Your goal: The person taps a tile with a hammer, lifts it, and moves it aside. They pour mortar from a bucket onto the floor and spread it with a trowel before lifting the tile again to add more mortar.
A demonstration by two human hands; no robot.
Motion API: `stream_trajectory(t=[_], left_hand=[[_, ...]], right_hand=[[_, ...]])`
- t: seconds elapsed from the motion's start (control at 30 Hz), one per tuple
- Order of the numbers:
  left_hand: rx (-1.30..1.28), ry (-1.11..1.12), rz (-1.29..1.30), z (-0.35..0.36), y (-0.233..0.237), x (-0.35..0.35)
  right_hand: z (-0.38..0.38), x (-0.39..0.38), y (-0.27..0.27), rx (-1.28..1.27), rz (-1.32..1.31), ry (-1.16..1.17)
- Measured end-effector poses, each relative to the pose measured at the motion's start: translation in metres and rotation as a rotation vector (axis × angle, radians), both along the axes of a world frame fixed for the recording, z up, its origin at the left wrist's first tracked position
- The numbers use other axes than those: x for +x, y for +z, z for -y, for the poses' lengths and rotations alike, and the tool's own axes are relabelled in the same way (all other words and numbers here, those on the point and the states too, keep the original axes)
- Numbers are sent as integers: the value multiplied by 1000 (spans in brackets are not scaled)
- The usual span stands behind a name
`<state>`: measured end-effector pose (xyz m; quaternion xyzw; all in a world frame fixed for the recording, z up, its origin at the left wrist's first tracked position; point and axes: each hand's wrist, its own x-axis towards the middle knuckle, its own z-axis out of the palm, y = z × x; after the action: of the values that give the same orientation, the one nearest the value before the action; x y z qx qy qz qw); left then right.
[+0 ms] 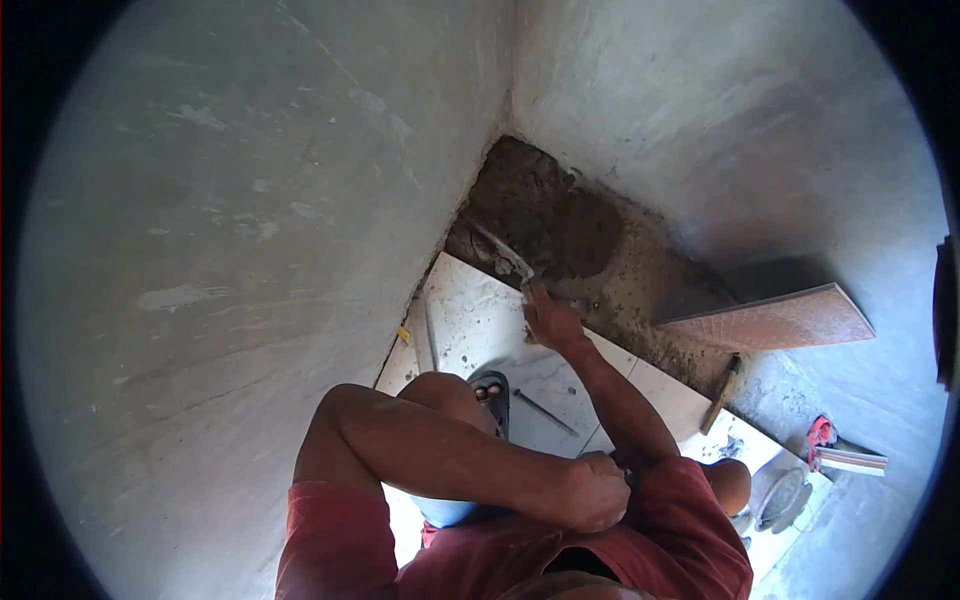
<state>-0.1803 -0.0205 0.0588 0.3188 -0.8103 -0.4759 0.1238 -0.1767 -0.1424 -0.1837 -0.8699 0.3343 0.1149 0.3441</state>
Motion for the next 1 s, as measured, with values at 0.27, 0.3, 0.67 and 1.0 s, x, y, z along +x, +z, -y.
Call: stream_trajectory(t=[0.27,0.3,0.67,1.0], left_hand=[[-2,-30,-37,6,-6,2],[7,-37,-40,6,-9,0],[-104,-297,93,4,15,-4],[-47,-182,124,8,17,-16]], right_hand=[[12,-4,18,-78,-3,42],[15,0,25,-70,-6,35],[-12,-30,45,106,68,-41],[22,-56,44,84,-31,-114]])
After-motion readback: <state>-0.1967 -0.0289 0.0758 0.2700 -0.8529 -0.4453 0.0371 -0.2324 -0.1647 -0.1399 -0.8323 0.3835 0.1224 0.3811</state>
